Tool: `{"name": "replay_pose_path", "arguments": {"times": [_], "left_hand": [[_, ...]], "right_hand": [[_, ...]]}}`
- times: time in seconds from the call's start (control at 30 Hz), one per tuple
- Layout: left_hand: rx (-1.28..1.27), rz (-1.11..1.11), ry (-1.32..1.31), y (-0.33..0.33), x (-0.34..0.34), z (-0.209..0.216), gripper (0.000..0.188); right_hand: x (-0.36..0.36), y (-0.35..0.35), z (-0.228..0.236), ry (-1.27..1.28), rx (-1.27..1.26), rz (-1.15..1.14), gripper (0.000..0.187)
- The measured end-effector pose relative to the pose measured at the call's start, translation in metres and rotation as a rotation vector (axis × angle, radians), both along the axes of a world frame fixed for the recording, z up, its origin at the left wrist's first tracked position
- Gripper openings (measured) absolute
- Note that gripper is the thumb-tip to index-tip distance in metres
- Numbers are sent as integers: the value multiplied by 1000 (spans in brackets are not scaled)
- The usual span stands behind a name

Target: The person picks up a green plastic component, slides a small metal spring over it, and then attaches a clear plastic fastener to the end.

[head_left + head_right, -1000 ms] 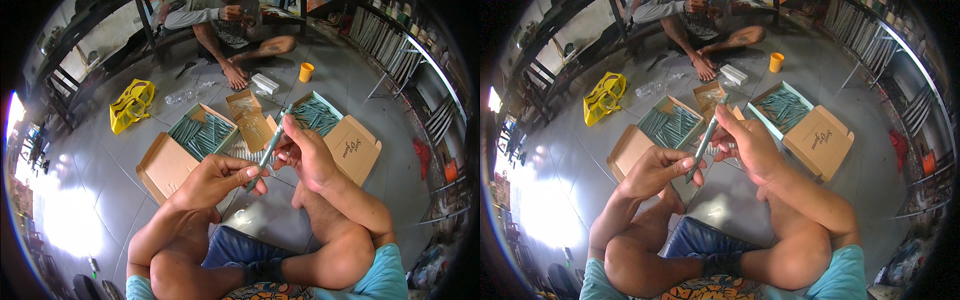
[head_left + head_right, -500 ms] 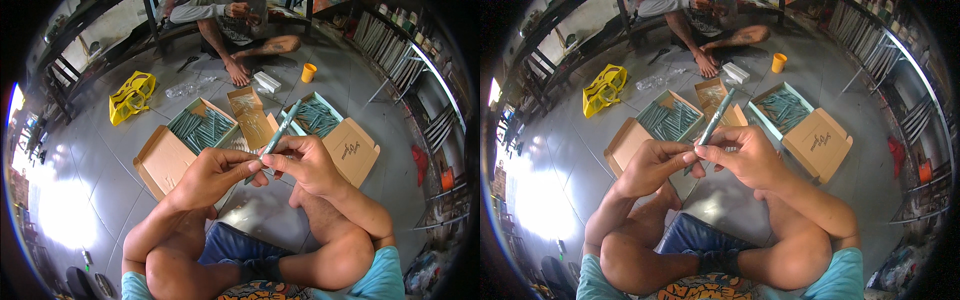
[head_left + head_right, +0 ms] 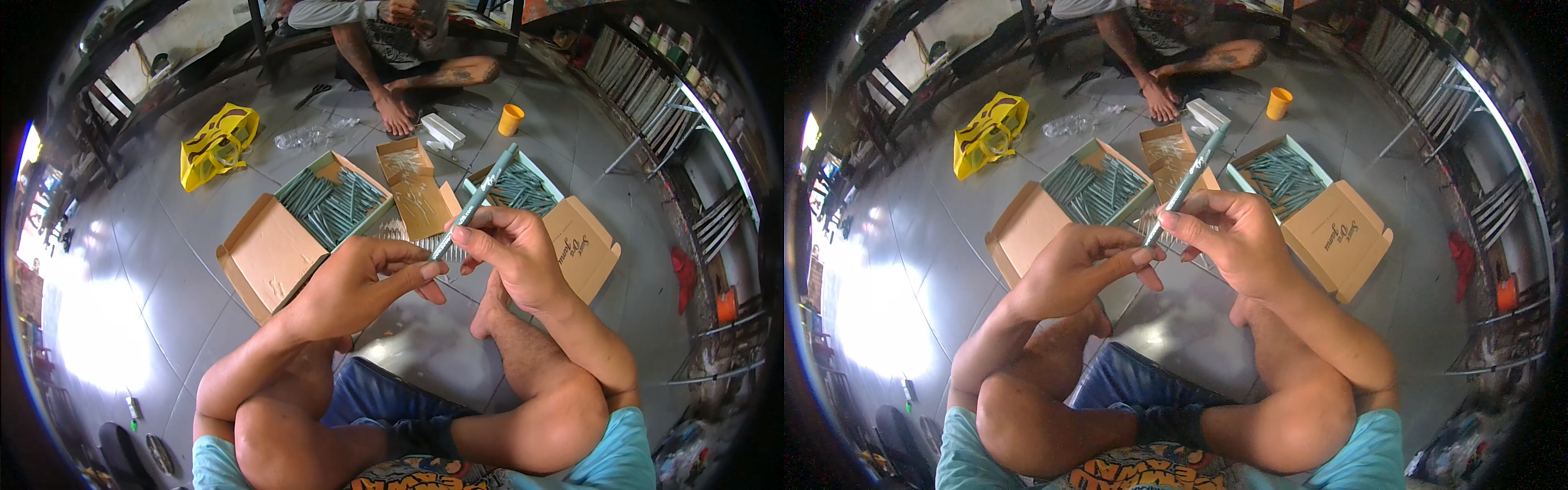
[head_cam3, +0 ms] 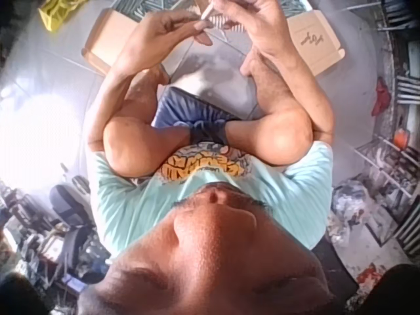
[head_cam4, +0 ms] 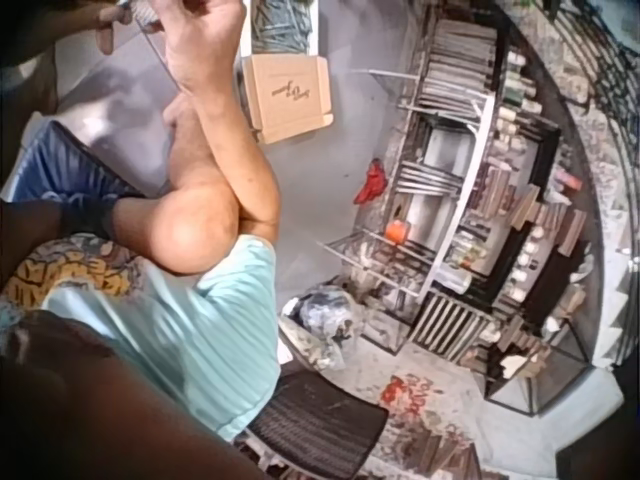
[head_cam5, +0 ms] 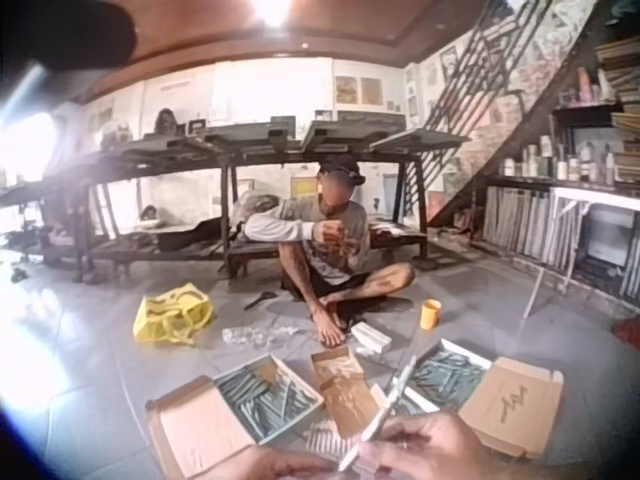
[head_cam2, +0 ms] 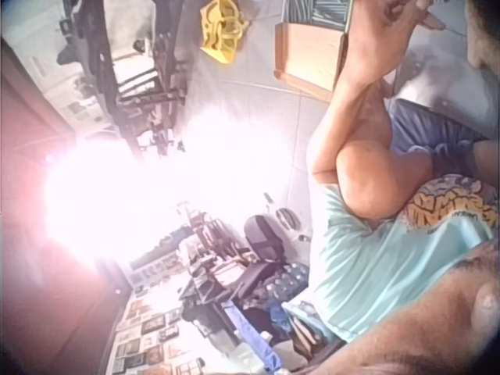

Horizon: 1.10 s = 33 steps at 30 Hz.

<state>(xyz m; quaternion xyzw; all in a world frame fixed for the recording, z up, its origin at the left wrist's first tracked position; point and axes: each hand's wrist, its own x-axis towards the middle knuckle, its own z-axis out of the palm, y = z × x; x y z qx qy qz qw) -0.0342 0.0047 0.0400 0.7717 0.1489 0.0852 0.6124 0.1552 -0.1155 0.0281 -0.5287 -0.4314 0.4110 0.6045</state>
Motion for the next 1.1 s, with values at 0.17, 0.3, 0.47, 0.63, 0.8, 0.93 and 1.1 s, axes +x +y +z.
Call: {"name": "replay_pose_path", "arguments": {"times": [0.17,0.3,0.47,0.63,0.8,0.93,1.1], "left_hand": [[70,18,-23,-2,0,-2,33],[184,36,-91,-2,-1,-4,32],[230,53,-60,-7,-1,6,27],[291,74,-92,-7,-1,9,23],[293,106,-37,-8,1,11,26],[346,119,-54,-7,1,8,26],[264,155,43,-14,6,18,22]], "right_hand": [[-5,0,1,-72,-47,64,17],[-7,3,-3,-106,-39,75,16],[-8,2,-4,-154,-10,16,17],[-13,3,-2,-71,38,-82,18],[-8,4,-5,77,74,-180,15],[-6,7,1,56,77,-262,22],[-1,10,1,76,112,-329,24]]}}
